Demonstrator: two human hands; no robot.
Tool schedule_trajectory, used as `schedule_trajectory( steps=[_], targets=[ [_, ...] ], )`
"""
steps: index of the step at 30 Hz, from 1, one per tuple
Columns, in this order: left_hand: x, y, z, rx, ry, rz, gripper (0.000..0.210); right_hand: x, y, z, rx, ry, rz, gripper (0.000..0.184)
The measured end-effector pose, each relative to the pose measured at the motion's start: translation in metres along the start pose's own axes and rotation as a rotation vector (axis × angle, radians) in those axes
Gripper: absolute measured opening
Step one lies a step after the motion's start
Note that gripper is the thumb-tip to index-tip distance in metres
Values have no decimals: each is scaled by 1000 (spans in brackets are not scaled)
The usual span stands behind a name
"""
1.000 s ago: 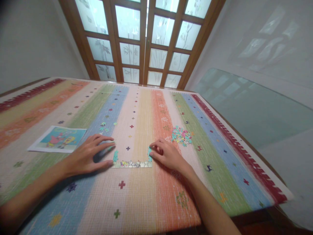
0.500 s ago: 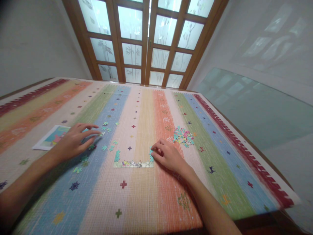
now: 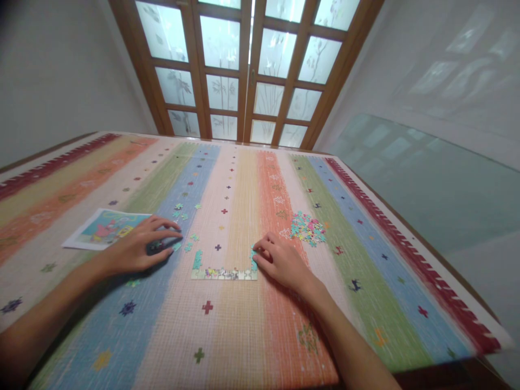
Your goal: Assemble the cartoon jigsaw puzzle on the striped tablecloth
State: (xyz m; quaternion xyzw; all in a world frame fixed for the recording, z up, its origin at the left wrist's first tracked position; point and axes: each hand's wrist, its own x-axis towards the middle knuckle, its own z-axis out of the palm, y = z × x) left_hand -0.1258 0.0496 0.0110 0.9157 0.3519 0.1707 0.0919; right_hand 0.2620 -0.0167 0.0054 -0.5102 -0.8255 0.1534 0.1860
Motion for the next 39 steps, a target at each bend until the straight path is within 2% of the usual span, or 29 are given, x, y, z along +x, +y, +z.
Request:
schedule_trajectory(
  steps=[8, 20, 24, 31, 35, 39],
  targets=[
    [7, 17, 16, -13, 22, -9, 29, 0, 0, 1, -23, 9, -12, 10],
    [7, 17, 16, -25, 42, -38, 25, 0, -1, -1, -30, -19, -12, 10],
    [5, 7, 6, 18, 80, -57, 27, 0, -1, 0, -36, -21, -6, 9],
    [-5, -28, -15, 128, 188, -161, 30, -1, -2, 0, -47, -11, -6, 10],
    [-6, -34, -10, 154, 158, -228, 39, -1, -2, 0, -50, -23, 3, 11],
    [3, -31, 3, 136, 119, -231, 45, 0, -1, 0, -47, -22, -12, 10]
  ],
)
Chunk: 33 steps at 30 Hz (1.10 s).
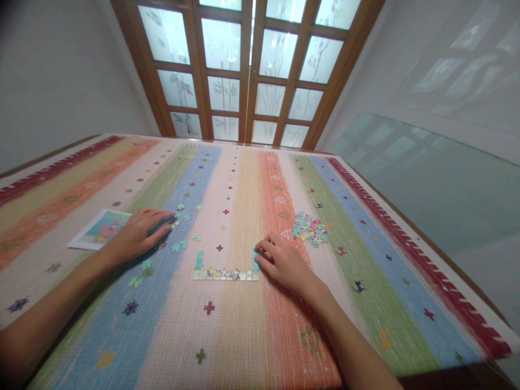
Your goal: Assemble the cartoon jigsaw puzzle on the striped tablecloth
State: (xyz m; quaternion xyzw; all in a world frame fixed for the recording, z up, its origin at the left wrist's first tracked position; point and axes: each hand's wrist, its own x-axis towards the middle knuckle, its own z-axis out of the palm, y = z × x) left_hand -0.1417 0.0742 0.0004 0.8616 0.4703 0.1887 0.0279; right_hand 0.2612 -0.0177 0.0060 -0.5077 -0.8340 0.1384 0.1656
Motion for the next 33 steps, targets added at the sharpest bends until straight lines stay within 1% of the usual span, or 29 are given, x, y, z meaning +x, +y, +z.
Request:
schedule_trajectory(
  steps=[3, 7, 12, 17, 20, 23, 25, 28, 29, 31, 33],
  targets=[
    [8, 2, 7, -16, -7, 2, 47, 0, 0, 0, 1, 9, -4, 10],
    [16, -1, 11, -14, -25, -3, 42, 0, 0, 0, 2, 8, -2, 10],
    [17, -7, 10, 39, -8, -29, 36, 1, 0, 0, -1, 2, -8, 11],
    [16, -13, 10, 31, -17, -29, 41, 1, 0, 0, 9, 20, -18, 12],
    [16, -17, 9, 28, -13, -53, 41, 1, 0, -1, 1, 13, -11, 12],
    [16, -20, 5, -26, 10, -89, 37, 1, 0, -1, 3, 7, -10, 12],
    [15, -20, 0, -112, 29, -133, 35, 0, 1, 0, 6, 10, -11, 12],
    [13, -15, -8, -219, 58, -205, 34, 0, 1, 0, 6, 11, -16, 12],
    [13, -11, -10, -240, 56, -210, 35, 0, 1, 0, 4, 14, -18, 12],
    [13, -1, -14, -282, 16, -163, 37, 0, 0, 1, -4, 21, -14, 12],
    [13, 14, -15, -347, -69, -62, 36, 0, 0, 0, -8, 23, -9, 11]
  ],
)
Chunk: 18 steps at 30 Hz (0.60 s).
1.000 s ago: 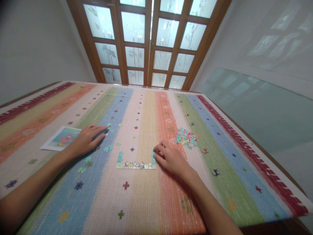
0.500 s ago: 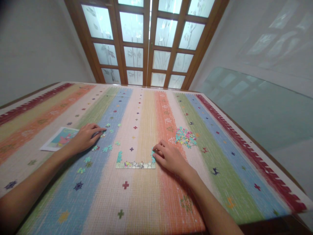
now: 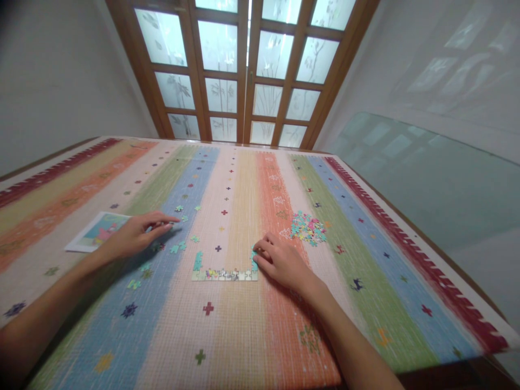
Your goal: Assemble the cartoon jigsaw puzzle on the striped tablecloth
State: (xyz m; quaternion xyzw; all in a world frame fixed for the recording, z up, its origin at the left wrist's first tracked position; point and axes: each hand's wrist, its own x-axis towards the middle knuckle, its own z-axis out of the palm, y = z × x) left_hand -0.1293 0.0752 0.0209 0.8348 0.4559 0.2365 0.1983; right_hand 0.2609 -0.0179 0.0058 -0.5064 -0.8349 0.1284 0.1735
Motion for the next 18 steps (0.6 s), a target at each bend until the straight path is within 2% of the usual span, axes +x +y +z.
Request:
schedule_trajectory(
  steps=[3, 6, 10, 14, 18],
  targets=[
    [-1, 24, 11, -96, -113, 71, 31, 0, 0, -1, 2, -9, 0, 10],
    [-2, 43, 21, -163, -158, 41, 26, 0, 0, -1, 1, -17, -5, 10],
    [-3, 56, 33, -220, -122, 3, 24, 1, 1, -2, 11, -31, 5, 10],
    [-4, 55, 43, -227, -80, -33, 25, 0, 1, -1, 13, -22, 3, 10],
    [-4, 53, 52, -188, -46, -9, 24, 0, 0, 0, 4, -4, -5, 10]
  ],
)
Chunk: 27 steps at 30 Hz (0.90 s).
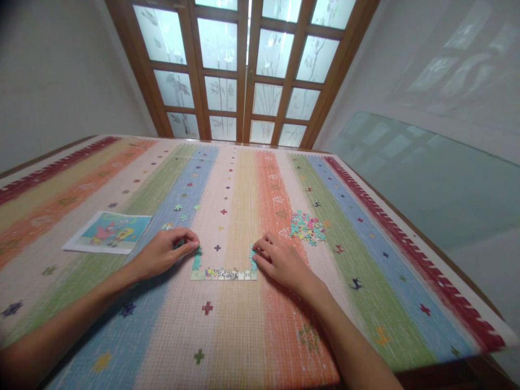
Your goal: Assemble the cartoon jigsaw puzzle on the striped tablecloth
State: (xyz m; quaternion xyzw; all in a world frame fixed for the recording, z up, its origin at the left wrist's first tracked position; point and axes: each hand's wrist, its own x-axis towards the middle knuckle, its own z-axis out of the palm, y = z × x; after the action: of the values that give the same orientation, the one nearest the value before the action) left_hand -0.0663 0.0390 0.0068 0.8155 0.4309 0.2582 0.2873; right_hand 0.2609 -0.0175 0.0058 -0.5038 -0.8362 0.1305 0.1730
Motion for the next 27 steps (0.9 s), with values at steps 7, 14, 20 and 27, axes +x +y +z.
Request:
schedule_trajectory(
  steps=[7, 14, 20, 27],
  targets=[
    [1, 2, 5, 73, -6, 28, 21, 0, -1, -2, -5, -25, 1, 12],
    [0, -2, 8, 140, 5, 102, 18, 0, -1, -1, 0, -9, -4, 10],
    [0, -10, 13, 207, 21, 170, 21, 0, 1, 0, -15, -11, -7, 11],
    [1, -15, 16, 238, 40, 232, 22, -1, 1, 1, -16, -8, -9, 12]
  ],
)
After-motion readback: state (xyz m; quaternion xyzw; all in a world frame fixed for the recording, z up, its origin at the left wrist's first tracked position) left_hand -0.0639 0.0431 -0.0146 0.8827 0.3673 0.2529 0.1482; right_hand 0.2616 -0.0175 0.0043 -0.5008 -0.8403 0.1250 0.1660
